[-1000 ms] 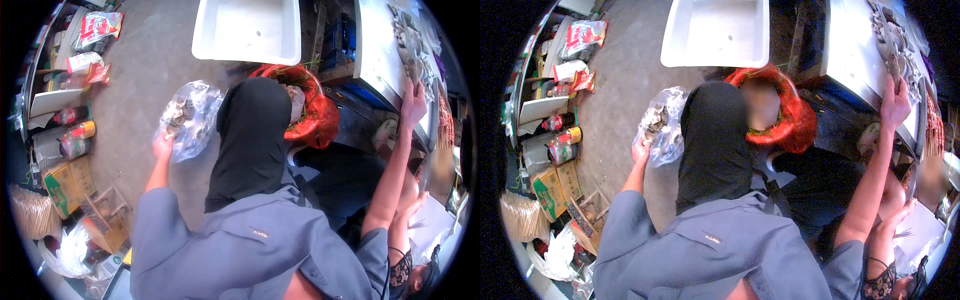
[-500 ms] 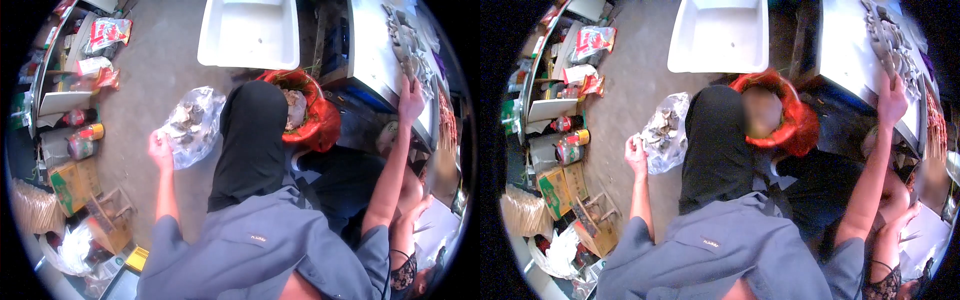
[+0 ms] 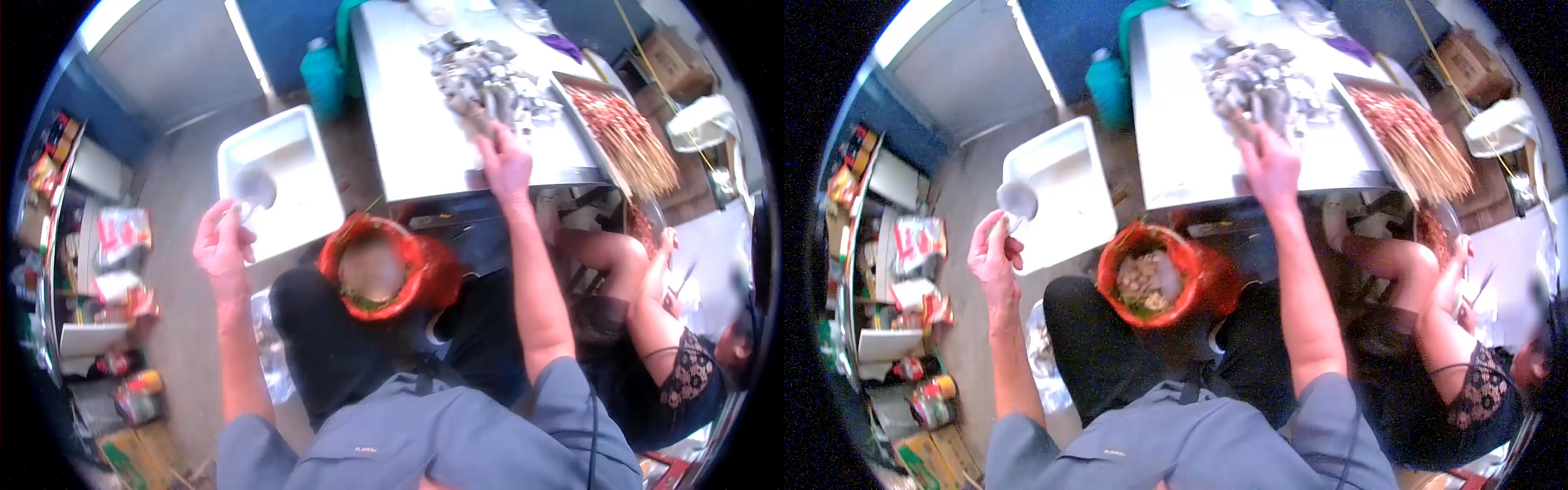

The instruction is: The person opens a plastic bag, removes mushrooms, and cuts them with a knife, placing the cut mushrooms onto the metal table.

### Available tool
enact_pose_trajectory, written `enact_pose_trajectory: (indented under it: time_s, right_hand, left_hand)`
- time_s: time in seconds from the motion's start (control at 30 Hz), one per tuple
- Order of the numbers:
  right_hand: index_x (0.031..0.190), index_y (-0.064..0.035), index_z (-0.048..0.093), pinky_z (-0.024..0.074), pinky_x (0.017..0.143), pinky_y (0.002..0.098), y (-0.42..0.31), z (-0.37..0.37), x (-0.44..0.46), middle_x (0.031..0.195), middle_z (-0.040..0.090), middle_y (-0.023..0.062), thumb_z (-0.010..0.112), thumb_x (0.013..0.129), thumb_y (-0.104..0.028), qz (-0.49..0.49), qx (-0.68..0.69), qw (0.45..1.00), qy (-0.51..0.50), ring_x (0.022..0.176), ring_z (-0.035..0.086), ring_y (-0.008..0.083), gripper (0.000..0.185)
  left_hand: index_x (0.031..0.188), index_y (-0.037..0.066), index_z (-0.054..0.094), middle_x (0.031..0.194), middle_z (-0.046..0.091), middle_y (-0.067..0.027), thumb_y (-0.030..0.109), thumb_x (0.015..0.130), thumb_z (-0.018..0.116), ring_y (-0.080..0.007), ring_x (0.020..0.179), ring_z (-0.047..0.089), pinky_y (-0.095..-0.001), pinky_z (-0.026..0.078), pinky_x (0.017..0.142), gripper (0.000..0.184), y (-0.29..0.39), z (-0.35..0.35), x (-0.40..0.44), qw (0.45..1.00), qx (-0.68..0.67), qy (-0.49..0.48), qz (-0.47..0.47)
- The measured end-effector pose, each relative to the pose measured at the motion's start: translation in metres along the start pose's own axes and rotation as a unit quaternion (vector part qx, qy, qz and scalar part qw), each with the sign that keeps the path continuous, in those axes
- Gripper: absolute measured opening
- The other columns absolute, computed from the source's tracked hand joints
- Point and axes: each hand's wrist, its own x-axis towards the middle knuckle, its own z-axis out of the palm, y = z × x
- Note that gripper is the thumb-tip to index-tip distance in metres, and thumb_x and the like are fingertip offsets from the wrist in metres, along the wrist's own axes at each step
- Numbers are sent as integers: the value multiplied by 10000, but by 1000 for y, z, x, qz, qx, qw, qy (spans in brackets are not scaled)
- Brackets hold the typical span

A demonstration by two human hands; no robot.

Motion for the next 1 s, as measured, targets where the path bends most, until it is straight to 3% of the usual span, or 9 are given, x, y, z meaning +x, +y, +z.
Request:
enact_pose_trajectory:
  time_s: [0.07, 0.23, 0.37, 0.5, 0.63, 0.7, 0.83, 0.9, 1.0]
  right_hand:
    - [1030, -55, 686, 509, 642, 383, -2, 1, -4, 769, 670, 140, 714, 848, -216, 29, 39, 999, 5, 683, 655, 266, 245]
    - [1057, -47, 678, 526, 654, 379, -22, -9, -8, 809, 677, 150, 706, 854, -216, 74, 142, 987, -24, 710, 668, 272, 265]
    - [1078, -47, 665, 528, 659, 391, -36, -23, -12, 849, 678, 168, 727, 833, -205, 40, 134, 990, -11, 737, 673, 319, 298]
    - [1069, -31, 667, 504, 631, 354, -42, -35, -20, 783, 658, 142, 716, 849, -198, 116, 170, 978, 11, 662, 639, 253, 281]
    - [1073, -18, 671, 471, 609, 308, -31, -45, -23, 708, 615, 92, 706, 865, -205, 184, 208, 961, 4, 612, 566, 158, 282]
    - [1078, -20, 676, 462, 604, 297, -29, -49, -23, 691, 601, 77, 704, 867, -203, 174, 217, 961, 7, 616, 550, 135, 282]
    - [1052, -19, 664, 494, 628, 335, -34, -55, -26, 754, 643, 122, 708, 855, -214, 136, 166, 975, -59, 650, 623, 224, 281]
    - [1042, -22, 659, 507, 641, 353, -42, -55, -26, 786, 660, 140, 710, 848, -219, 103, 136, 982, -77, 675, 650, 265, 281]
    - [1040, -53, 658, 523, 670, 399, -49, -54, -30, 828, 675, 158, 700, 837, -233, 88, 86, 986, -110, 741, 668, 327, 274]
  left_hand:
    - [1074, 14, 675, 635, 601, -39, 148, 962, 615, -68, 449, 479, -193, 356, 401, 184, 9, 48, 6, 997, -18, -69, -5]
    - [1102, 18, 640, 698, 661, -87, 171, 957, 639, -96, 455, 543, -201, 409, 416, 211, -1, 158, 11, 964, -120, -226, -77]
    - [1091, 6, 607, 750, 669, -90, 209, 920, 679, -90, 506, 557, -212, 424, 477, 275, -5, 213, 5, 946, -120, -262, -145]
    - [1164, -1, 562, 745, 670, -85, 173, 929, 645, -89, 498, 570, -215, 420, 438, 304, -17, 225, 9, 942, -82, -306, -107]
    - [1196, -24, 532, 717, 643, -67, 178, 930, 645, -85, 494, 556, -217, 414, 439, 353, -14, 223, 7, 947, -52, -299, -101]
    - [1176, -55, 526, 731, 636, -83, 168, 918, 638, -103, 519, 552, -226, 430, 476, 359, -12, 224, 7, 947, 24, -314, -62]
    - [1088, -52, 554, 683, 621, -99, 191, 906, 664, -127, 534, 562, -268, 453, 507, 322, -14, 227, 7, 953, 74, -289, -44]
    - [973, -36, 583, 647, 601, -118, 216, 889, 692, -164, 554, 566, -317, 465, 557, 287, -29, 228, 13, 953, 162, -227, 120]
    - [876, -21, 592, 637, 591, -134, 230, 874, 706, -194, 565, 559, -348, 461, 589, 275, -33, 227, 12, 959, 127, -229, 105]
